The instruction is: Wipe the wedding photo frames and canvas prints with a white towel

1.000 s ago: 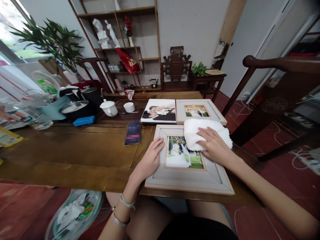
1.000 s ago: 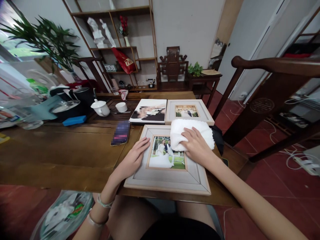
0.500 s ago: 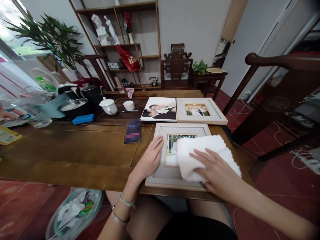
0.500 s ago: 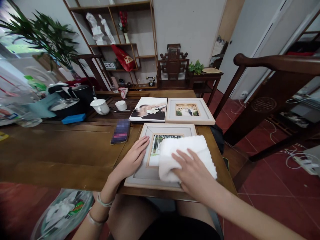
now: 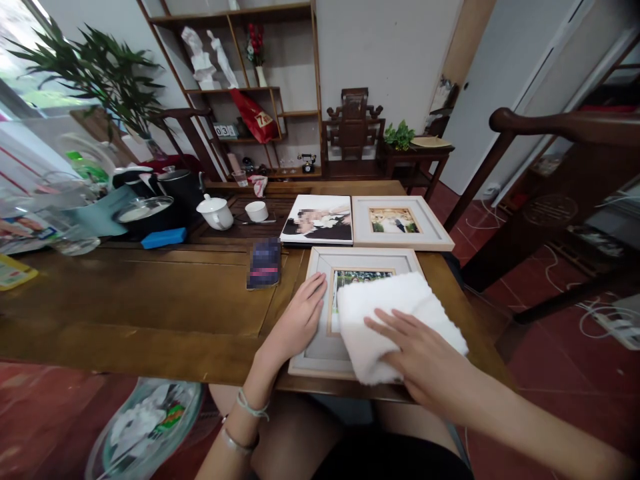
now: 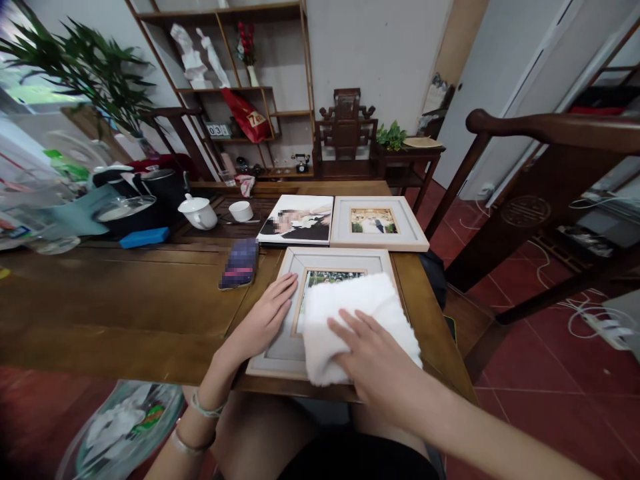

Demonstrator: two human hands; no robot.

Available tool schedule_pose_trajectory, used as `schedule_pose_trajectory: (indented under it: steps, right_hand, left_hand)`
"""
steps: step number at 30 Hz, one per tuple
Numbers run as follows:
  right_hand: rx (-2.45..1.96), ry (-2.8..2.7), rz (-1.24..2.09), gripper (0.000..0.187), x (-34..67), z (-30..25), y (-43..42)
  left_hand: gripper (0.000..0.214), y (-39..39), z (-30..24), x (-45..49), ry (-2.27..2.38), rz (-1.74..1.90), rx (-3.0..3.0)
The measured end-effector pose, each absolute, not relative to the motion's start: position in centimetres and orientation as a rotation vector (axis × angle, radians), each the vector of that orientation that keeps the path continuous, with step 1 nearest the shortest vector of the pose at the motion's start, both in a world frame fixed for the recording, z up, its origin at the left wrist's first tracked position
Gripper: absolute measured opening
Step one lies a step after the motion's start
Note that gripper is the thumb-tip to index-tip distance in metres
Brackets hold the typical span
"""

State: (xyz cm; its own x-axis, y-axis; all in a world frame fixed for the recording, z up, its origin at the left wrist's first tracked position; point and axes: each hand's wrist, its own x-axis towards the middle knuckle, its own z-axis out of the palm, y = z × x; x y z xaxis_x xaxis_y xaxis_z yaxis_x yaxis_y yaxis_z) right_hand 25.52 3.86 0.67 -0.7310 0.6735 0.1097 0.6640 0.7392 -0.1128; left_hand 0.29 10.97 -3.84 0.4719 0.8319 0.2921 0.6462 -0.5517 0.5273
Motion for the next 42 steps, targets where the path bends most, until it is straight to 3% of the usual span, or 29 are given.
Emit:
schedule_pose_trajectory:
  steps: [3, 8, 11, 21, 31, 35, 39, 42]
  right_hand:
    - [-1.081, -2.772, 0.143, 0.04, 26.8, 0.9, 3.1]
    - [-1.329, -2.572, -0.325, 0.042, 30.2, 0.1, 9.7]
    - [-1.396, -2.504, -0.432, 0.043, 30.0, -0.2, 12.6]
    - [-1.116, -2.766, 0.155, 0.039, 25.4, 2.2, 1.4]
    - [-1.48, -2.48, -0.453, 0.046, 27.9, 0.8, 11.4]
    - [-1.393, -2.736, -0.27, 0.04, 23.7, 1.0, 9.0]
    - [-1.002, -2.882, -0.07, 0.029, 21.9, 2.2, 2.5]
    - [-1.012, -2.855, -0.032, 0.028, 22.7, 3.0, 0.7]
  left_hand:
    - [0.045, 11.0, -3.9, 0.3, 1.248, 0.752, 2.376]
    - [0.044, 11.0, -3.8, 0.2, 1.237, 0.765, 2.358]
    - [0.044, 10.9, -3.8, 0.2, 1.232, 0.781, 2.351]
    - [0.044, 10.9, -3.5, 0.3, 1.271, 0.721, 2.358]
    - [0.042, 10.9, -3.6, 0.2, 1.252, 0.77, 2.365]
    - [0.042, 10.9, -3.6, 0.3, 1.261, 0.774, 2.365]
    - [0.042, 11.0, -3.5, 0.4, 1.268, 0.783, 2.359]
    - [0.04, 11.0, -3.6, 0.4, 1.249, 0.803, 2.368]
